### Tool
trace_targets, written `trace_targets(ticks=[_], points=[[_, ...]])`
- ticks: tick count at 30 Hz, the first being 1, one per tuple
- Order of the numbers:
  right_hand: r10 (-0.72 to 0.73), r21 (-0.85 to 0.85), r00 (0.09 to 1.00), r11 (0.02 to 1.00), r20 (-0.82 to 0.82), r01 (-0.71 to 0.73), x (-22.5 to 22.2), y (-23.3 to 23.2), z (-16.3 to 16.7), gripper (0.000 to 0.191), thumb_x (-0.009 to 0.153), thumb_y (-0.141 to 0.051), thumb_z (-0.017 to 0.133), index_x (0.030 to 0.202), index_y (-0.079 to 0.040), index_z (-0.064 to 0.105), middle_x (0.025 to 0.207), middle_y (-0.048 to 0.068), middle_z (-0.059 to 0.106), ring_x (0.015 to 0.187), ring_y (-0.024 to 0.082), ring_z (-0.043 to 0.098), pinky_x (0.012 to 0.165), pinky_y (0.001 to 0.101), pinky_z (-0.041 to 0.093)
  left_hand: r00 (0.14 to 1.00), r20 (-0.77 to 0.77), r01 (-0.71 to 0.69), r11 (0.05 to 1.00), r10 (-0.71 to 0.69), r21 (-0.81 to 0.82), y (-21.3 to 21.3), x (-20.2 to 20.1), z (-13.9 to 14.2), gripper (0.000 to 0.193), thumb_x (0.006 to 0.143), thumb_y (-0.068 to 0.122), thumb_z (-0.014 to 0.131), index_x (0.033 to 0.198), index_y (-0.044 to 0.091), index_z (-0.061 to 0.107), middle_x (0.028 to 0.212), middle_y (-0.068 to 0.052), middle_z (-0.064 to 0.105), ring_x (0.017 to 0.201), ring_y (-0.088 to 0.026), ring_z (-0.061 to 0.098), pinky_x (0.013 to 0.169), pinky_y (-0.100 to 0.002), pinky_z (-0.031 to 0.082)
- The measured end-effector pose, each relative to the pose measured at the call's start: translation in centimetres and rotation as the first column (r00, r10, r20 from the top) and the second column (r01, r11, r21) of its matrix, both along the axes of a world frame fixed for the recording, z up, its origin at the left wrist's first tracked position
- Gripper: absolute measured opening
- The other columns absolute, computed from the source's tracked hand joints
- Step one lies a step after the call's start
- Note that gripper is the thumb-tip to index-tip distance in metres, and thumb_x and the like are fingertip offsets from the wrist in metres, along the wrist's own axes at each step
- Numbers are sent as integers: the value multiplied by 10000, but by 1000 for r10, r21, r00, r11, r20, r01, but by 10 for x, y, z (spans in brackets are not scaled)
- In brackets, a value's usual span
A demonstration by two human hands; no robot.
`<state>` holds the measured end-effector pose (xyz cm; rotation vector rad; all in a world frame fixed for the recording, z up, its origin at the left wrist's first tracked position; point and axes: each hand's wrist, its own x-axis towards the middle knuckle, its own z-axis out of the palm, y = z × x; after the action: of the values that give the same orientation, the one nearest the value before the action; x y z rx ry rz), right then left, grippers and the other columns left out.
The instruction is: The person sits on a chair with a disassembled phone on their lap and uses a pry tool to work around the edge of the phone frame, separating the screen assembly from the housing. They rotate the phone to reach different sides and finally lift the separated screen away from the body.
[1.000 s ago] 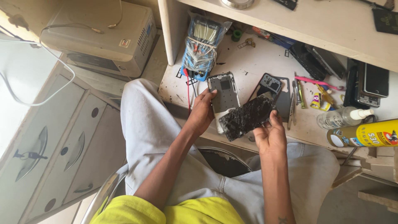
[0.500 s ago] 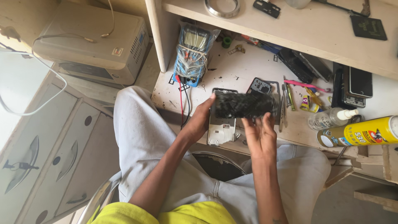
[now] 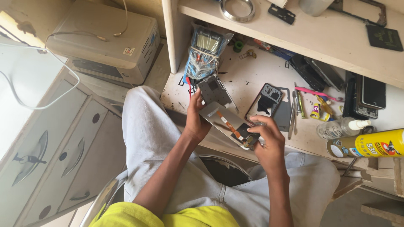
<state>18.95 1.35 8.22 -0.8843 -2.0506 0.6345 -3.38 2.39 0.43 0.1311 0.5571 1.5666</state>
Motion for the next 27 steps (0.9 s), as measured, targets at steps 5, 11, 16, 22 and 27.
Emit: trace_targets(ticks=[5,11,16,22,27], points=[[-25,81,983,997,181,11,-10,-10,5,405,660,166,731,1015,-25,701,1315,109,604,1071,299,668,892,377,553,994,88,-68,998,68,5,-1,-6,-3,602,954,546,571,1357,98,568,1217,-123,664,1117,-304,645,1011,-500,516],[-170,133,979,979,110,155,-20,-22,1,539,710,161,654,1210,-33,716,1170,107,675,1056,284,702,907,357,553,993,88,-78,996,74,52,3,-11,-13,560,963,437,567,1365,48,541,1213,-150,667,1123,-323,635,1024,-485,502],[-357,-509,857,850,-371,134,-26,-20,-26,175,969,-32,719,1140,2,739,1003,98,742,864,177,689,776,308,550,991,73,-118,989,111,94,2,-8,0,625,963,505,504,1442,103,508,1356,-101,609,1262,-272,572,1095,-461,444],[-608,-804,527,453,-594,-384,-30,-10,-63,154,945,-91,726,1060,0,680,963,109,723,868,171,682,760,318,538,999,-45,-11,997,14,70,3,3,8,627,979,558,468,1458,155,495,1402,-110,583,1295,-278,548,1089,-496,419],[-689,-748,410,294,-597,-595,-42,-11,-85,145,946,-83,719,1066,-7,691,993,106,715,905,158,683,749,293,524,996,-43,86,988,-81,128,5,13,1,631,1055,557,433,1504,113,466,1478,-129,559,1364,-273,520,1162,-475,374]])
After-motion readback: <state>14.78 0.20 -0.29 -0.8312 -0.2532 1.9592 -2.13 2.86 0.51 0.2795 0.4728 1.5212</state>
